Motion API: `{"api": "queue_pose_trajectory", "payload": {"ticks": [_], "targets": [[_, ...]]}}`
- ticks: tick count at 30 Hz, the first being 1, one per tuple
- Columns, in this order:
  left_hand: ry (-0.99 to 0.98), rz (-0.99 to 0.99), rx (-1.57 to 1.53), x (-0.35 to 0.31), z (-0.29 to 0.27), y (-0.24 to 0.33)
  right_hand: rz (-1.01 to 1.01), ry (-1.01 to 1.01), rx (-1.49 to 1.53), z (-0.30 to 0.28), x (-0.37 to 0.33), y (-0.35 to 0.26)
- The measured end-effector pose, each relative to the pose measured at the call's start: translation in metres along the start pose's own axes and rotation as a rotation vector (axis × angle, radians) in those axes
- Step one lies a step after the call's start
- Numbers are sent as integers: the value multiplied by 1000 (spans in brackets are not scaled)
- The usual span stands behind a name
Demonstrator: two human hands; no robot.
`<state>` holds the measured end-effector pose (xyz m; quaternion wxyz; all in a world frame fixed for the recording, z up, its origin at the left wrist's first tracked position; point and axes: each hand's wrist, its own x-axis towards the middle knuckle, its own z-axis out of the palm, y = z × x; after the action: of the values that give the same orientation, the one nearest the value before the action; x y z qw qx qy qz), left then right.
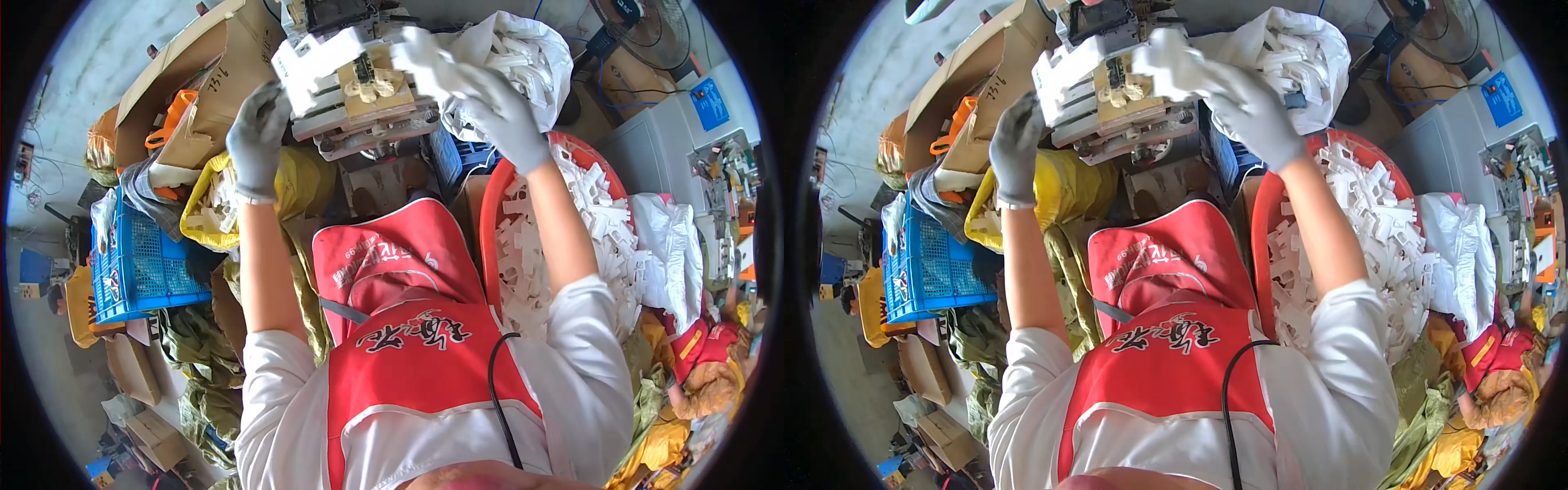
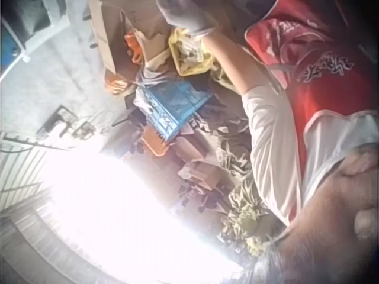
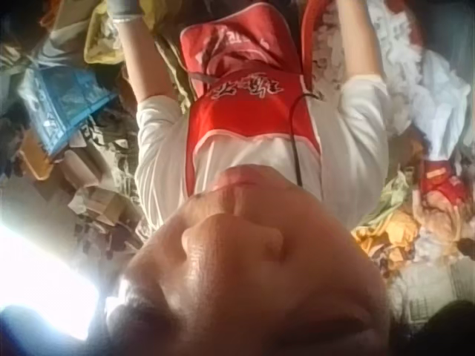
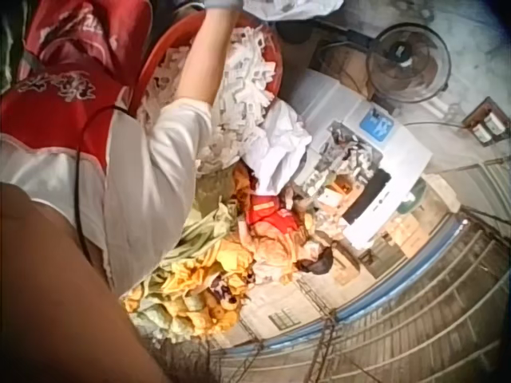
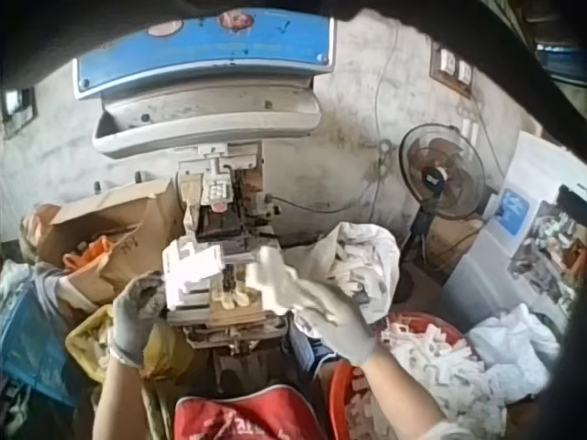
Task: The person is picking white plastic parts from a red bin and feeding them into an assembly machine.
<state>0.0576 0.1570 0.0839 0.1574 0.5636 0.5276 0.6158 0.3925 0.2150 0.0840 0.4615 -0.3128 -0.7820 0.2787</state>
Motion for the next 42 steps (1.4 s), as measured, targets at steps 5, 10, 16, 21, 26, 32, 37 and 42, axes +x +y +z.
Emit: {"api": "queue_pose_trajectory", "payload": {"ticks": [5,10,16,21,26,32,37,42], "targets": [[88,-9,233,-69,-58,-17,-239,-206,-330,33,46,4],[177,-153,289,-136,-102,-31,-285,-393,-392,27,41,6],[356,-454,283,-217,-148,-52,115,-153,-262,-37,-63,32],[304,-637,537,-270,-193,-103,671,-228,-790,-106,-227,99],[248,-695,447,-267,-177,-115,1026,-500,-883,-94,-321,122],[-95,-497,572,-223,-117,-98,916,-685,-1088,-83,-357,189],[-94,-449,624,-213,-110,-81,946,-870,-835,-102,-324,186],[2,-463,468,-201,-109,-71,1164,-520,-349,-103,-306,143]]}}
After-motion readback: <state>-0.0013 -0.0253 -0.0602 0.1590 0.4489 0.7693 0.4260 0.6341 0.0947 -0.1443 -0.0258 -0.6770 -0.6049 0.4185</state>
